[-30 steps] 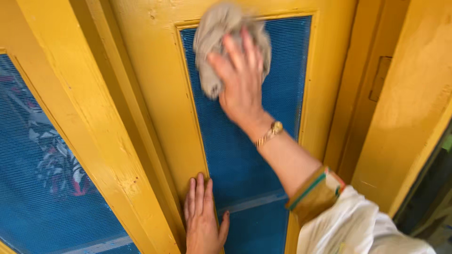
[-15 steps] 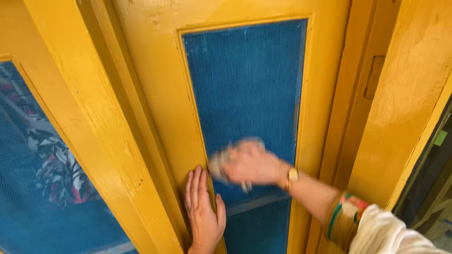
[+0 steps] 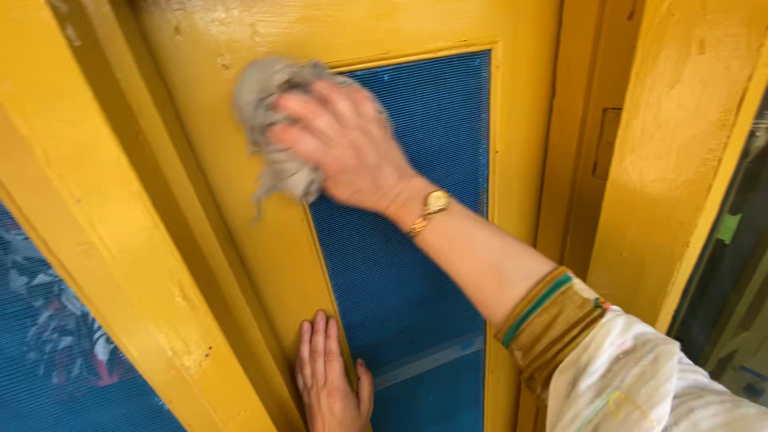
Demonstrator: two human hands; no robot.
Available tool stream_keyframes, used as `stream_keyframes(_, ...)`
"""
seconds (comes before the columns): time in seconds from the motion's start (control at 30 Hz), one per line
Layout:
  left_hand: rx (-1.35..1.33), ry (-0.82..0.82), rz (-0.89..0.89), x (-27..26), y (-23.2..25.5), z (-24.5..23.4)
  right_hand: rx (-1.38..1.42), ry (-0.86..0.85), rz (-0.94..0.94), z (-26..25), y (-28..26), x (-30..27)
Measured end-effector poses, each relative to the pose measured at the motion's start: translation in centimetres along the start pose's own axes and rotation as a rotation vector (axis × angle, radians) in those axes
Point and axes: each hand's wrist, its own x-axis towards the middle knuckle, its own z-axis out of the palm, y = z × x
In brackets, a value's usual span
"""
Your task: The person wipes a yellow window frame and its screen with a cloth, moving the cloth along the wooden edges and across the mesh surface.
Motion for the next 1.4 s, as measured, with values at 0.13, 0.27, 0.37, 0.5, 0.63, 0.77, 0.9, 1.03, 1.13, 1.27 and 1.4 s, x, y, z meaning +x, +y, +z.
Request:
stream_keyframes(0.13,0.035,-0.027,0.026,-0.1,-0.4,0.0,-0.206,0.04,0.25,-4.1,6.1,-5.7)
stream_keyframes(0.27,0.06,-0.04,0.02,-0.2,-0.2,0.2,-0.351,0.124,0.543,-5.3,7.9,-8.8)
stream_keyframes(0.37,0.036,0.02,0.034,-0.2,-0.1,0.2,-0.222,0.142,0.682,-2.8,5.6,-12.0)
stream_keyframes(0.5,0.122,-0.07,0.016,-0.3,0.4,0.3,-0.201,-0.039,0.643,-2.2,-4.8,-23.3)
stream_keyframes(0.63,0.21,-0.145,0.01,-0.6,0.7,0.6,0.011,-0.336,0.687,-6.4,-16.4,-35.1)
stream_keyframes(0.77,0.249,-0.191,-0.001,-0.4,0.8,1.0,-0.006,-0.498,0.776,-6.2,-16.3,-37.7)
stream_keyframes(0.9,0.248,-0.212,0.0,-0.8,0.4,1.0,-0.093,-0.134,0.65,-3.4,-8.3,-28.5)
stream_keyframes(1.03,0.255,-0.284,-0.029,-0.6,-0.4,1.0,-0.104,0.119,0.713,-0.8,-0.3,-12.7)
stream_keyframes(1.13,0.234,-0.26,-0.022,-0.9,-0.8,1.1,-0.088,0.13,0.691,0.4,-0.8,-9.1)
stream_keyframes(1.27,0.159,-0.136,-0.002,-0.9,-0.9,0.7,-0.005,-0.122,0.49,-0.2,-8.1,-19.1)
stream_keyframes(1.4,0.169,-0.009,-0.067,-1.0,-0.4,0.7,0.275,-0.468,0.296,-4.3,-14.6,-32.3)
